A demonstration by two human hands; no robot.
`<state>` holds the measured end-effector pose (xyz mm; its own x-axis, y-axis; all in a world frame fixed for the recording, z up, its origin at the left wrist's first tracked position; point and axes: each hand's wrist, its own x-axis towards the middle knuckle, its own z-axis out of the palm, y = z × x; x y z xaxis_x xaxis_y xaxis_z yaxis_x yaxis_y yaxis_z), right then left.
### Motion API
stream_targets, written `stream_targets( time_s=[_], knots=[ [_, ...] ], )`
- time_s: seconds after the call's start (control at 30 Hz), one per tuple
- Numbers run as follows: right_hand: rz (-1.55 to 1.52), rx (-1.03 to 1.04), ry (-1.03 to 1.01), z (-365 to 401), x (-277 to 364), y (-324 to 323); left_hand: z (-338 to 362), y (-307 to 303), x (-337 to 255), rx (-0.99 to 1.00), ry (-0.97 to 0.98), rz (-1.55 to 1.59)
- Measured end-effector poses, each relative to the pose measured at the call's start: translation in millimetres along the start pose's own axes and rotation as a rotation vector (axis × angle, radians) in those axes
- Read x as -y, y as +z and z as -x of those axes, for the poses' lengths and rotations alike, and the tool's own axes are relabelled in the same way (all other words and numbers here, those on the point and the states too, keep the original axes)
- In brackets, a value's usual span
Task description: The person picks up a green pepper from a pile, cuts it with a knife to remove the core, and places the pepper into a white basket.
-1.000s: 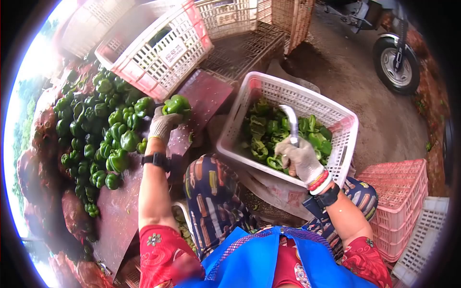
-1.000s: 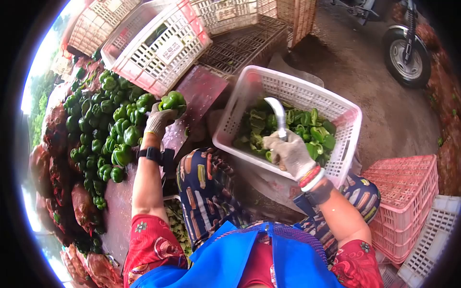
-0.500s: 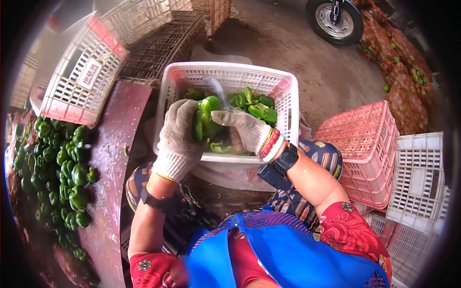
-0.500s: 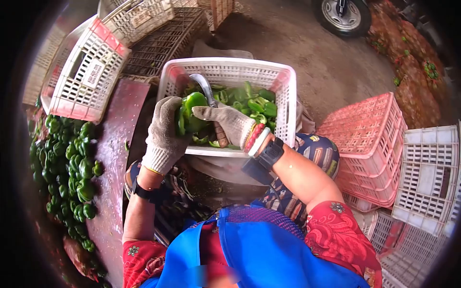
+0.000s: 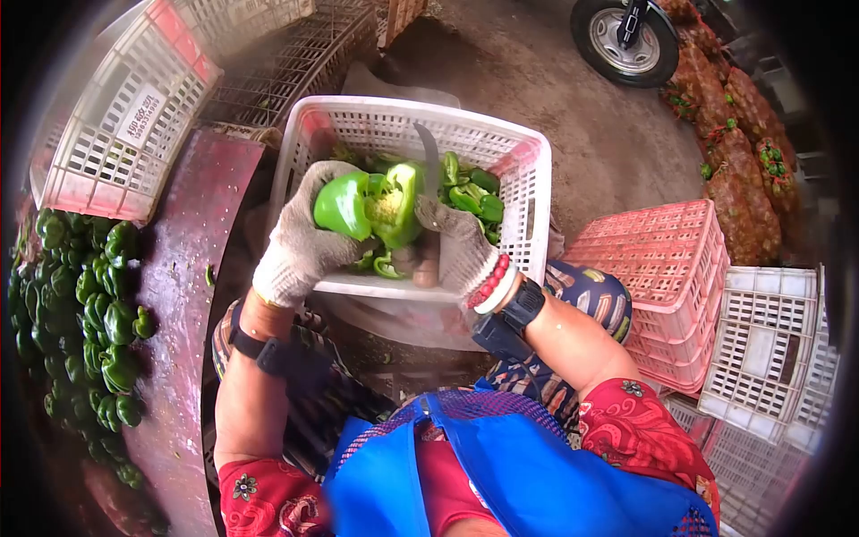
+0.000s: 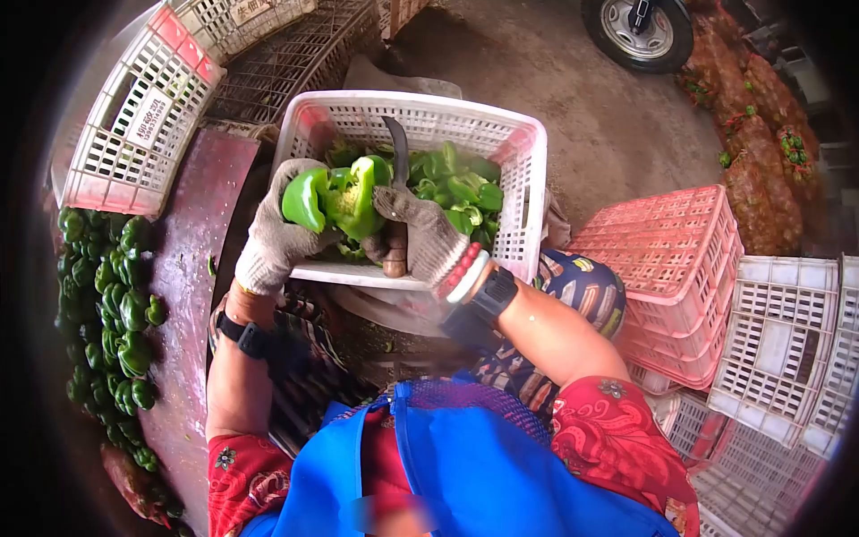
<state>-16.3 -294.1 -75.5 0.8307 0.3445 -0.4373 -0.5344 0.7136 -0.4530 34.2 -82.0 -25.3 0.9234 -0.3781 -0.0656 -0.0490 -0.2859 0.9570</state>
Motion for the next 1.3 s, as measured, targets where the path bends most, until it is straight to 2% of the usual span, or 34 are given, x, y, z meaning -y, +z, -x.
stream_targets(
  time_s=[0.1,0.2,0.3,0.33,0.43,0.47,0.5,0.57,0.6,0.67,0.73,0.77,0.83,0.87,0.97,1.0,1.2,1.3],
  knots=[
    [-0.061,-0.031,-0.098,3,-4,10,-5,-1,5,0.025,0.010,0.014],
    [-0.141,-0.049,-0.067,4,-10,4,-11,-1,17,0.048,0.111,-0.018],
    [-0.145,-0.041,-0.062,10,-10,6,-15,0,25,0.148,0.001,0.322],
    [-0.135,-0.034,-0.066,12,-8,8,-16,3,28,0.169,0.037,0.413],
    [-0.204,-0.165,-0.010,17,4,22,-17,6,27,0.198,-0.015,0.543],
    [-0.089,-0.123,0.068,10,15,11,-15,11,23,0.163,-0.049,0.574],
    [0.129,-0.083,0.028,6,24,3,-15,14,22,0.097,-0.051,0.464],
    [0.690,-0.208,-0.171,19,50,19,-19,18,20,-0.020,-0.052,0.241],
    [0.794,-0.245,-0.184,19,51,17,-19,23,13,-0.029,-0.093,0.266],
    [1.008,-0.312,-0.212,12,48,14,-17,31,1,0.015,-0.135,0.082],
    [0.977,-0.381,-0.310,8,40,13,-16,40,-3,0.043,-0.079,-0.072],
    [0.931,-0.445,-0.204,10,40,13,-18,44,12,0.034,0.031,-0.044],
    [0.799,-0.393,-0.316,1,31,-1,-20,45,16,-0.003,0.053,-0.028],
    [0.733,-0.364,-0.372,-4,28,-7,-23,44,15,-0.010,0.044,-0.017],
    [0.650,-0.306,-0.278,8,43,11,-25,39,8,-0.004,0.007,0.034],
    [0.580,-0.182,-0.261,4,45,8,-24,35,2,0.013,-0.012,0.063],
    [0.411,-0.146,-0.250,-3,38,8,-23,29,-2,-0.037,-0.055,0.214],
    [0.274,-0.105,-0.282,1,37,14,-27,33,7,-0.079,-0.097,0.741]
  ],
)
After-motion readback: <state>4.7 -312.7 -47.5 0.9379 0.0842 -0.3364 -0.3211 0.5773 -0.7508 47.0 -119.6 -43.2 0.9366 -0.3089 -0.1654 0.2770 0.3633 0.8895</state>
